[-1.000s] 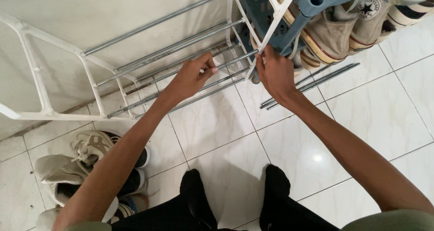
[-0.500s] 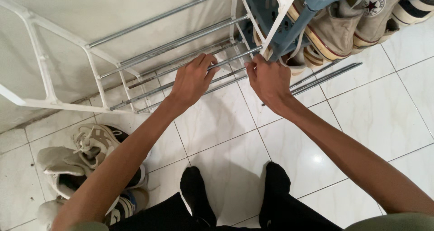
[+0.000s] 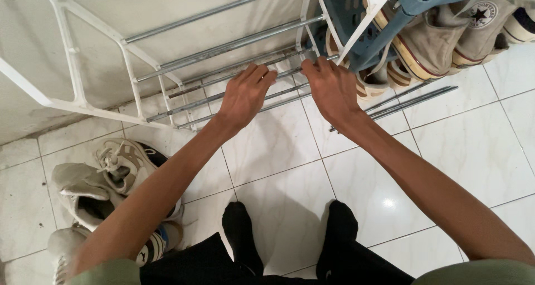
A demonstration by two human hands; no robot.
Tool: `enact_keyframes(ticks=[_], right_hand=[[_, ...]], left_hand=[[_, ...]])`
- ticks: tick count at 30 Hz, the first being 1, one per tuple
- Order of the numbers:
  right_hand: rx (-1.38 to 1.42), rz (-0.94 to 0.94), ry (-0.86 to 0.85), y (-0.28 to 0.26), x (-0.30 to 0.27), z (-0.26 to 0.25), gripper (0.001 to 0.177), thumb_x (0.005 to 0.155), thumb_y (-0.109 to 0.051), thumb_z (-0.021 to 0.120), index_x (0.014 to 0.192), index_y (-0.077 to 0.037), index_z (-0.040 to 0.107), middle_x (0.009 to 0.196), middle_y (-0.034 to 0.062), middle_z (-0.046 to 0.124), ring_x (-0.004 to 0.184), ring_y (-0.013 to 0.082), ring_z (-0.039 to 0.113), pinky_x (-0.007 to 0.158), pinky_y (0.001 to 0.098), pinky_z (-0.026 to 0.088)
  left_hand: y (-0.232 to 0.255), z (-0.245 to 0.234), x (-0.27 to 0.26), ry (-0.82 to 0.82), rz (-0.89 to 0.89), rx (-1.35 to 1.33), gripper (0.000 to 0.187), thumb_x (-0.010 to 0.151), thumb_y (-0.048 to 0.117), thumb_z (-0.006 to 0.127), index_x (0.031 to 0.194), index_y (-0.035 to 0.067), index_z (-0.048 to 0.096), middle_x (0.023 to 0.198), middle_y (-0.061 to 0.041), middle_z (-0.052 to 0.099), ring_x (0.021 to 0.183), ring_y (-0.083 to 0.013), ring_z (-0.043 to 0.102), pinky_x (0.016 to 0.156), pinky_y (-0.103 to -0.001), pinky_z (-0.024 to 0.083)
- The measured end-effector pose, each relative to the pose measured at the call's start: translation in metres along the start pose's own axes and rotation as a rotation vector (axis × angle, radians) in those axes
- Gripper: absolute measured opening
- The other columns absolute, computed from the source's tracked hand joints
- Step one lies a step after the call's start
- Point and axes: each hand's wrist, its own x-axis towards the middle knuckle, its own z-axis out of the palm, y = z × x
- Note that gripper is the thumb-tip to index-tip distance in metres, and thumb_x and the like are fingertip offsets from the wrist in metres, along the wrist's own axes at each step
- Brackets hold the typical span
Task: The person assembles a white plastic shoe rack by inserting metal rods into the side frames. They repeatedly pick up rods from the floor and slide them into the rack slots, adjusting the position to ensure proper fit.
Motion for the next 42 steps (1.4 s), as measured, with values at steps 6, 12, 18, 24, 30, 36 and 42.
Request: enact_keyframes(ticks=[6, 12, 18, 24, 30, 36, 42], right_hand=[[0.038, -0.007, 0.011, 0.003, -0.001, 0.004, 0.01, 0.092, -0.006, 0.077, 0.091, -0.004, 0.067, 0.078, 0.0097, 0.068, 0.067, 0.0212, 0.07, 0.049, 0.0328, 0.051], [0.068, 0.019, 0.025, -0.002, -0.002, -0.005, 0.015, 0.09, -0.011, 0.079, 0.096, -0.004, 0.068, 0.077, 0.0102, 0.069, 0.068, 0.0239, 0.071, 0.053, 0.0343, 0.053], [0.097, 0.018, 0.085, 0.008, -0.018, -0.021, 0.01, 0.097, -0.004, 0.075, 0.101, -0.003, 0.067, 0.083, 0.0079, 0.071, 0.067, 0.0215, 0.07, 0.055, 0.032, 0.053], [0.053, 0.221, -0.119, 0.026, -0.045, -0.039, 0.026, 0.103, -0.021, 0.079, 0.087, -0.005, 0.064, 0.06, 0.0076, 0.064, 0.05, 0.0245, 0.062, 0.048, 0.0365, 0.048], [0.02, 0.245, -0.133, 0.051, -0.097, -0.065, 0.024, 0.087, 0.007, 0.064, 0.109, 0.0, 0.059, 0.093, 0.013, 0.071, 0.074, 0.0283, 0.071, 0.055, 0.0375, 0.053], [0.089, 0.415, -0.327, 0.08, -0.147, -0.084, 0.042, 0.079, 0.012, 0.056, 0.121, 0.005, 0.058, 0.109, 0.0251, 0.07, 0.063, 0.0353, 0.067, 0.054, 0.0425, 0.055], [0.09, 0.59, -0.51, 0.11, -0.187, -0.069, 0.016, 0.111, -0.012, 0.061, 0.117, 0.003, 0.058, 0.086, 0.021, 0.072, 0.073, 0.0378, 0.067, 0.065, 0.0466, 0.054]], left_hand=[[0.002, -0.001, 0.001, 0.011, -0.006, 0.051, 0.013, 0.091, 0.004, 0.075, 0.103, 0.004, 0.072, 0.099, -0.005, 0.069, 0.093, -0.0213, 0.064, 0.077, -0.036, 0.057], [0.013, -0.011, 0.013, 0.085, 0.056, 0.068, 0.027, 0.088, 0.005, 0.077, 0.115, 0.001, 0.073, 0.102, -0.004, 0.069, 0.095, -0.0208, 0.063, 0.078, -0.035, 0.055], [0.034, -0.002, 0.032, 0.091, 0.105, -0.005, 0.017, 0.087, 0.003, 0.078, 0.104, 0.002, 0.074, 0.094, -0.005, 0.066, 0.092, -0.0215, 0.062, 0.078, -0.036, 0.053], [0.062, 0.026, 0.056, 0.059, 0.098, -0.129, 0.012, 0.089, 0.01, 0.08, 0.085, 0.006, 0.069, 0.082, -0.006, 0.065, 0.082, -0.0227, 0.061, 0.073, -0.037, 0.051], [0.1, 0.069, 0.08, 0.049, 0.213, -0.325, 0.006, 0.09, 0.004, 0.075, 0.096, 0.005, 0.071, 0.081, -0.007, 0.072, 0.076, -0.022, 0.066, 0.073, -0.036, 0.053], [0.133, 0.102, 0.088, -0.289, 0.204, -0.481, 0.044, 0.084, -0.014, 0.058, 0.128, -0.006, 0.063, 0.114, -0.022, 0.071, 0.088, -0.036, 0.071, 0.075, -0.041, 0.059], [0.143, 0.129, 0.084, -0.26, 0.332, -0.455, 0.039, 0.084, -0.007, 0.059, 0.123, -0.003, 0.059, 0.124, -0.025, 0.067, 0.101, -0.0373, 0.071, 0.084, -0.041, 0.059]])
